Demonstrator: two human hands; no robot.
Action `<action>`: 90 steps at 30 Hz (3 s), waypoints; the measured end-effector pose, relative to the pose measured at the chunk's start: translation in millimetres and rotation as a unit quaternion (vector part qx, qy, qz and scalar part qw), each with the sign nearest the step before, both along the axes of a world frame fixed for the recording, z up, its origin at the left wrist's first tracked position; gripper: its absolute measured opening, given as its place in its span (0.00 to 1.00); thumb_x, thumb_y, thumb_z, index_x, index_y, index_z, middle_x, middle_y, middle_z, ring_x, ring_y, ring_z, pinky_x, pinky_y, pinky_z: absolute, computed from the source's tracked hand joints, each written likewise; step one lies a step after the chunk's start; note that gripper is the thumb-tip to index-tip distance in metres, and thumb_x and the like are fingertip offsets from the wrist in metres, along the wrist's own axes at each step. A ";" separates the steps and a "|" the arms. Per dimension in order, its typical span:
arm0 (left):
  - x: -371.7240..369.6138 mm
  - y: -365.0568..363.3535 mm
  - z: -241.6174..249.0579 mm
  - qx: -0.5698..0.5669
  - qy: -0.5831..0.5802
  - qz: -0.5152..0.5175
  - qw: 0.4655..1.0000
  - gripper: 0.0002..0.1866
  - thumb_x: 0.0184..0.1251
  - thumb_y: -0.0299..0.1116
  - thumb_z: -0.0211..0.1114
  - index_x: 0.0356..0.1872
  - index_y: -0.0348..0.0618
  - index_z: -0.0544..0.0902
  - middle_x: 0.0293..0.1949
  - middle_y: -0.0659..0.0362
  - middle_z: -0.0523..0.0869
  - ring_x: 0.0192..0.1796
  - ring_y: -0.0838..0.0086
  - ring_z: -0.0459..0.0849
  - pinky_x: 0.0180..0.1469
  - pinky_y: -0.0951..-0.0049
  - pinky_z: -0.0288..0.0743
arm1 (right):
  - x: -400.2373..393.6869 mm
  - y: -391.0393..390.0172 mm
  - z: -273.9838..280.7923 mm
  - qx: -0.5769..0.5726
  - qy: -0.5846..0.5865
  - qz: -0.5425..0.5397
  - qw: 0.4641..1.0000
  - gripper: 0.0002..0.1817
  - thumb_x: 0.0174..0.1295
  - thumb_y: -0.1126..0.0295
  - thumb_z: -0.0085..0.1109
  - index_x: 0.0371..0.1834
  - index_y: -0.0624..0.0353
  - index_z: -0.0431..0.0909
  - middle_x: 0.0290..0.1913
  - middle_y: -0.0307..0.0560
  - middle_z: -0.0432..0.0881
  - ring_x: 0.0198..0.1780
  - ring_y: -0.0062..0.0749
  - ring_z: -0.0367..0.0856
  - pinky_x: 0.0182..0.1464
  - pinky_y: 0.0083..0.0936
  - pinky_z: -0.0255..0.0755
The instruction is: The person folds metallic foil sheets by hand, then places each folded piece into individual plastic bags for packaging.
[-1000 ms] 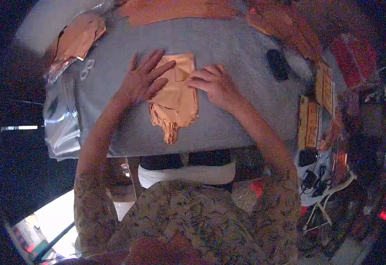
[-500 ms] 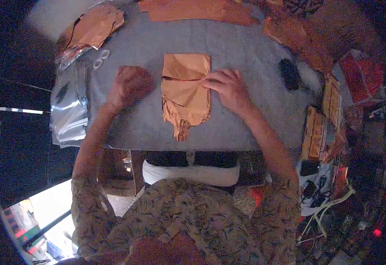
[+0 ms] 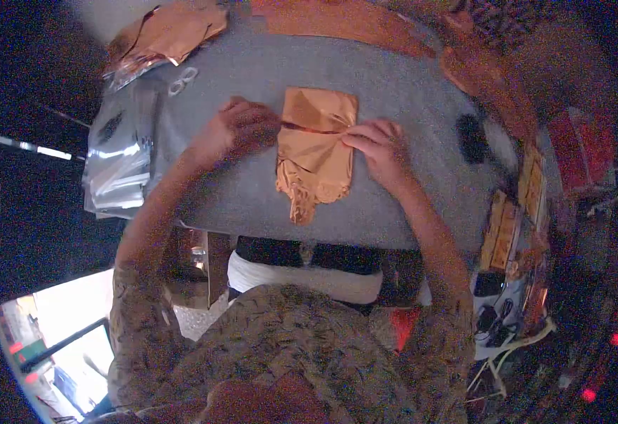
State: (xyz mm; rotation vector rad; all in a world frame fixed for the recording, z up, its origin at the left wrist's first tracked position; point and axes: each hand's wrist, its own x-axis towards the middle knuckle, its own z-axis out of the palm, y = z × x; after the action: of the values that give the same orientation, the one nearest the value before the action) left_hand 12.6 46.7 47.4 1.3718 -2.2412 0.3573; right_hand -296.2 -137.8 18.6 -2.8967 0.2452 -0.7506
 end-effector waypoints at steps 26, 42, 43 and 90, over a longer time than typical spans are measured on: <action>-12.0 -17.7 -31.0 -0.026 0.024 -0.088 0.996 0.16 0.59 0.35 0.67 0.48 0.45 0.88 0.51 0.59 0.89 0.59 0.65 0.86 0.61 0.63 0.77 | -1.9 6.9 -3.4 0.036 -0.024 -0.041 0.998 0.22 0.55 0.86 0.59 0.50 0.50 0.88 0.55 0.35 0.87 0.60 0.35 0.81 0.63 0.37 0.65; -31.2 -14.6 -26.9 0.082 0.166 -0.003 0.983 0.15 0.60 0.27 0.75 0.49 0.44 0.90 0.50 0.56 0.93 0.56 0.62 0.90 0.57 0.62 0.80 | -16.9 7.0 -11.1 0.160 -0.029 -0.087 0.983 0.19 0.56 0.75 0.70 0.52 0.48 0.82 0.60 0.34 0.86 0.73 0.41 0.72 0.73 0.48 0.56; -32.4 -14.3 -26.7 0.085 0.163 -0.002 0.983 0.15 0.60 0.27 0.75 0.49 0.44 0.90 0.50 0.56 0.93 0.56 0.62 0.90 0.57 0.62 0.80 | -17.2 7.8 -9.9 0.147 -0.023 -0.076 0.986 0.20 0.56 0.74 0.72 0.52 0.48 0.82 0.61 0.33 0.85 0.75 0.41 0.70 0.74 0.49 0.55; -40.5 -9.6 -29.4 0.104 0.174 0.025 0.979 0.15 0.61 0.25 0.74 0.50 0.45 0.90 0.52 0.54 0.92 0.58 0.59 0.89 0.61 0.61 0.80 | -17.1 14.5 -19.7 0.105 -0.081 -0.075 0.988 0.17 0.53 0.79 0.73 0.47 0.52 0.87 0.60 0.36 0.88 0.71 0.37 0.78 0.76 0.50 0.54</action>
State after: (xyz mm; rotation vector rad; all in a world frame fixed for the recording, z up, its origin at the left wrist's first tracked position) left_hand -27.9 37.1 18.0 1.4670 -1.9967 -0.1004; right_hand -313.4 -123.3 -1.1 -2.6241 0.4946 -0.9183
